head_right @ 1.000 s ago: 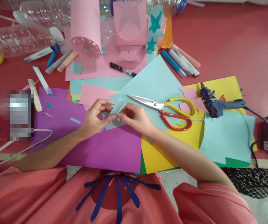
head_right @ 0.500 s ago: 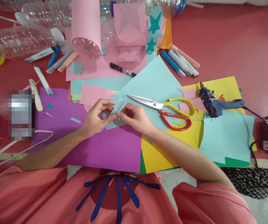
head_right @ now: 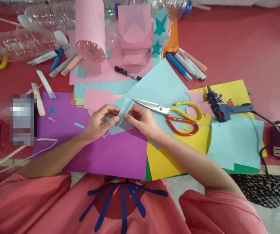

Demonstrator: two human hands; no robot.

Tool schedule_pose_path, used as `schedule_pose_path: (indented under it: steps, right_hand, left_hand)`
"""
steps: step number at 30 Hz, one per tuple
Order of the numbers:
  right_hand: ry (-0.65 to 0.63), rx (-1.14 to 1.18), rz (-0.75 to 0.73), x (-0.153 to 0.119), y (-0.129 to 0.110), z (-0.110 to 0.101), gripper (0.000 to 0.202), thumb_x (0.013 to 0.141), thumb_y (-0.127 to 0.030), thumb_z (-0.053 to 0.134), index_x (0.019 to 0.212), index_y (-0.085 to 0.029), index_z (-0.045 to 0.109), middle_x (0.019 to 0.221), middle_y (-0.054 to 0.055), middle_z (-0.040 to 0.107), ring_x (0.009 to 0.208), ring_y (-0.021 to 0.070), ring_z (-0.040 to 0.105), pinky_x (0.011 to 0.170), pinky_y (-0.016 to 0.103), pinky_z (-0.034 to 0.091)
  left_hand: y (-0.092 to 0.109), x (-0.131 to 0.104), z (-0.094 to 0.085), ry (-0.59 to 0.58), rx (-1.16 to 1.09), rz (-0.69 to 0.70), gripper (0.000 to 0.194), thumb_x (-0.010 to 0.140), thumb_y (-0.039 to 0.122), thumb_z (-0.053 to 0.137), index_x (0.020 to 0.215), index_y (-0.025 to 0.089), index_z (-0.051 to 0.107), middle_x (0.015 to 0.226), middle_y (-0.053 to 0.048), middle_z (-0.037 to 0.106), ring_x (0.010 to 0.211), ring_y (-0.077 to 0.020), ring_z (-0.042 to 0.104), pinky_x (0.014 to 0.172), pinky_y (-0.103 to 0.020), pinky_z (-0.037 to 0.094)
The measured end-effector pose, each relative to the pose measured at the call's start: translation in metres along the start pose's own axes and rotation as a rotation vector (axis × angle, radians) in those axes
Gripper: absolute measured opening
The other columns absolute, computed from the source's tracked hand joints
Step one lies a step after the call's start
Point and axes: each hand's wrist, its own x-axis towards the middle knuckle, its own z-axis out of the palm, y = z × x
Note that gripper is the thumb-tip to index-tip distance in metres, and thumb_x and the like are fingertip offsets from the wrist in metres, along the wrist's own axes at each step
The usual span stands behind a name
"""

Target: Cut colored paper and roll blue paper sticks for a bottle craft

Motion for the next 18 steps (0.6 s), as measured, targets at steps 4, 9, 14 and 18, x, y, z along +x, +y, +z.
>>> schedule_pose_path:
  steps: [4, 9, 14, 18]
  right_hand:
    - [-0.001, 0.027, 0.015, 0.001, -0.004, 0.001, 0.048, 0.075, -0.067, 0.066, 0.072, -0.021, 0.052, 0.058, -0.005, 0.047, 0.050, 0.0081, 0.043, 0.048, 0.026, 0.039]
    - [0.016, 0.079, 0.034, 0.002, -0.003, 0.001, 0.048, 0.072, -0.066, 0.069, 0.072, -0.021, 0.053, 0.058, -0.005, 0.049, 0.049, 0.0077, 0.044, 0.047, 0.026, 0.041]
    - [0.064, 0.100, 0.051, 0.000, -0.001, 0.001, 0.045, 0.072, -0.062, 0.071, 0.071, -0.021, 0.052, 0.059, -0.004, 0.051, 0.048, 0.0086, 0.047, 0.047, 0.027, 0.043]
    - [0.077, 0.140, 0.030, 0.002, -0.001, -0.002, 0.043, 0.071, -0.059, 0.072, 0.077, -0.022, 0.050, 0.054, -0.007, 0.049, 0.046, 0.0089, 0.047, 0.045, 0.025, 0.041]
  left_hand:
    - [0.003, 0.002, -0.003, 0.001, 0.019, -0.040, 0.033, 0.087, 0.052, 0.057, 0.092, 0.019, 0.062, 0.088, -0.003, 0.070, 0.081, -0.0146, 0.066, 0.071, -0.025, 0.053]
    - [0.006, 0.002, 0.004, -0.038, -0.076, -0.105, 0.031, 0.080, 0.049, 0.067, 0.086, 0.020, 0.061, 0.085, -0.002, 0.069, 0.076, -0.0125, 0.064, 0.071, -0.024, 0.053]
    - [0.007, 0.004, 0.008, 0.030, -0.155, -0.135, 0.031, 0.079, 0.048, 0.069, 0.076, 0.020, 0.058, 0.069, 0.001, 0.062, 0.063, -0.0105, 0.057, 0.062, -0.025, 0.049]
    - [0.004, 0.009, -0.002, 0.111, -0.155, -0.140, 0.024, 0.073, 0.039, 0.073, 0.070, 0.019, 0.059, 0.063, 0.004, 0.057, 0.058, -0.0088, 0.051, 0.058, -0.023, 0.045]
